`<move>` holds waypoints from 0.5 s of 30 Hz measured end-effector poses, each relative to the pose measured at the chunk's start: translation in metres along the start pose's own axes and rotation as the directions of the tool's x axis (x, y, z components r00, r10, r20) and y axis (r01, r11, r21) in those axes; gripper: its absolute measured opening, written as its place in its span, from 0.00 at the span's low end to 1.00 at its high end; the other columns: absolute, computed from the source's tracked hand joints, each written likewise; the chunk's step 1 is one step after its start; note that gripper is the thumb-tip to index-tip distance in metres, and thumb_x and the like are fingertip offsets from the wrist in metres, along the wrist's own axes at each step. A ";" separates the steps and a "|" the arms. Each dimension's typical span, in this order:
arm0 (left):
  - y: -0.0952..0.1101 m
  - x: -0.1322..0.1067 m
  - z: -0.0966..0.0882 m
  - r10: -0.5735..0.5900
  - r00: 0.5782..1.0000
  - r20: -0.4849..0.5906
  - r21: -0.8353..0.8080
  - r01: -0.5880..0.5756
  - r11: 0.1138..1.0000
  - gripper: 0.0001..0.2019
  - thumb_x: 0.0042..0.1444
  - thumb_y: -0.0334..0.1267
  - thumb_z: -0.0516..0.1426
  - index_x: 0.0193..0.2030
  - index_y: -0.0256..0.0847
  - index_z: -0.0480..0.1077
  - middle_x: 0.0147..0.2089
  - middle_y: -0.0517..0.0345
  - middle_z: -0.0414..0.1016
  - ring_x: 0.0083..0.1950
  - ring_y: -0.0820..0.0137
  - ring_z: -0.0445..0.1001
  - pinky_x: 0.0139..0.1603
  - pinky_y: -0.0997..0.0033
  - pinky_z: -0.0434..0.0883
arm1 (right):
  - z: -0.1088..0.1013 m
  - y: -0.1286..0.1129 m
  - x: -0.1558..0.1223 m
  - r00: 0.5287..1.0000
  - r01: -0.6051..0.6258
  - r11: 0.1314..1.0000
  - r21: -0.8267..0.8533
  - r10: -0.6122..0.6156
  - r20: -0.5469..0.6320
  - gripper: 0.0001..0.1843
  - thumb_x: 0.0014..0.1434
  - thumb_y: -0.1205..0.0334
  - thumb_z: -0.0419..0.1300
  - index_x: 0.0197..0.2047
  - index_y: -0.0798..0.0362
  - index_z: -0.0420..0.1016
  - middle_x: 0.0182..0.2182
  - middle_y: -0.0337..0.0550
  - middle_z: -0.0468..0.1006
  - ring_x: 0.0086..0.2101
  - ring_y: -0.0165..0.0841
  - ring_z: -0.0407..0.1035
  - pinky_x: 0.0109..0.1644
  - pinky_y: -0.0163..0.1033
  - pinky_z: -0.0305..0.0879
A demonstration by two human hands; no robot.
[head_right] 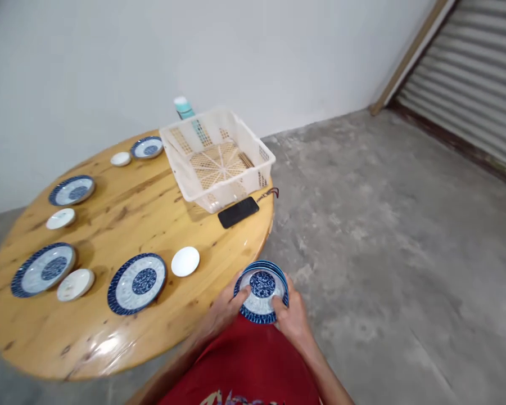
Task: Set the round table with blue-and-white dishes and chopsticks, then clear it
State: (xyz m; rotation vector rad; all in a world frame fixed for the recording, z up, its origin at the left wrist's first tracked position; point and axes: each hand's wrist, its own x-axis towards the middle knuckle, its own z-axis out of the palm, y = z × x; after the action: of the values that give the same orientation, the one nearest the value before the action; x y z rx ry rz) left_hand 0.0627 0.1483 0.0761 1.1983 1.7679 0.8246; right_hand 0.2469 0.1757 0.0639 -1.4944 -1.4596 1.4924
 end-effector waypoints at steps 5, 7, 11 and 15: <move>0.033 0.060 -0.013 -0.037 0.995 -0.089 -0.230 0.016 0.973 0.27 0.54 0.49 0.58 0.62 0.47 0.70 0.54 0.51 0.79 0.60 0.54 0.73 0.63 0.56 0.67 | -0.019 -0.060 0.072 0.999 0.035 0.992 -0.124 -0.032 0.019 0.26 0.51 0.56 0.57 0.53 0.56 0.74 0.45 0.50 0.81 0.43 0.44 0.75 0.51 0.45 0.71; 0.049 0.084 -0.030 -0.057 0.993 -0.108 -0.262 0.027 0.965 0.28 0.54 0.49 0.59 0.62 0.48 0.69 0.49 0.52 0.81 0.53 0.54 0.77 0.58 0.58 0.70 | -0.020 -0.087 0.104 0.995 0.082 0.985 -0.152 -0.072 0.069 0.26 0.52 0.56 0.57 0.53 0.55 0.74 0.42 0.49 0.81 0.41 0.44 0.75 0.49 0.45 0.72; 0.080 0.130 -0.078 0.016 0.996 -0.089 -0.225 -0.036 0.974 0.26 0.58 0.47 0.56 0.64 0.46 0.67 0.42 0.55 0.81 0.49 0.56 0.78 0.55 0.61 0.70 | -0.009 -0.146 0.167 0.968 0.219 0.961 -0.170 -0.192 0.161 0.23 0.51 0.56 0.57 0.50 0.54 0.76 0.35 0.46 0.80 0.38 0.42 0.73 0.46 0.44 0.72; 0.100 0.170 -0.121 0.080 0.973 -0.218 -0.175 -0.119 0.977 0.20 0.62 0.46 0.53 0.57 0.42 0.69 0.44 0.52 0.80 0.48 0.58 0.77 0.55 0.61 0.70 | 0.014 -0.199 0.225 0.933 0.300 0.944 -0.141 -0.259 0.249 0.18 0.48 0.59 0.57 0.43 0.55 0.76 0.33 0.44 0.79 0.35 0.40 0.72 0.41 0.42 0.72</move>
State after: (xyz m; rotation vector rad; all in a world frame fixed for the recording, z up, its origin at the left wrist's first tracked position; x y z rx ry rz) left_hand -0.0401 0.3336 0.1693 1.1158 1.7610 1.1872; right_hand 0.1272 0.4282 0.1739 -1.1740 -1.8981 1.4225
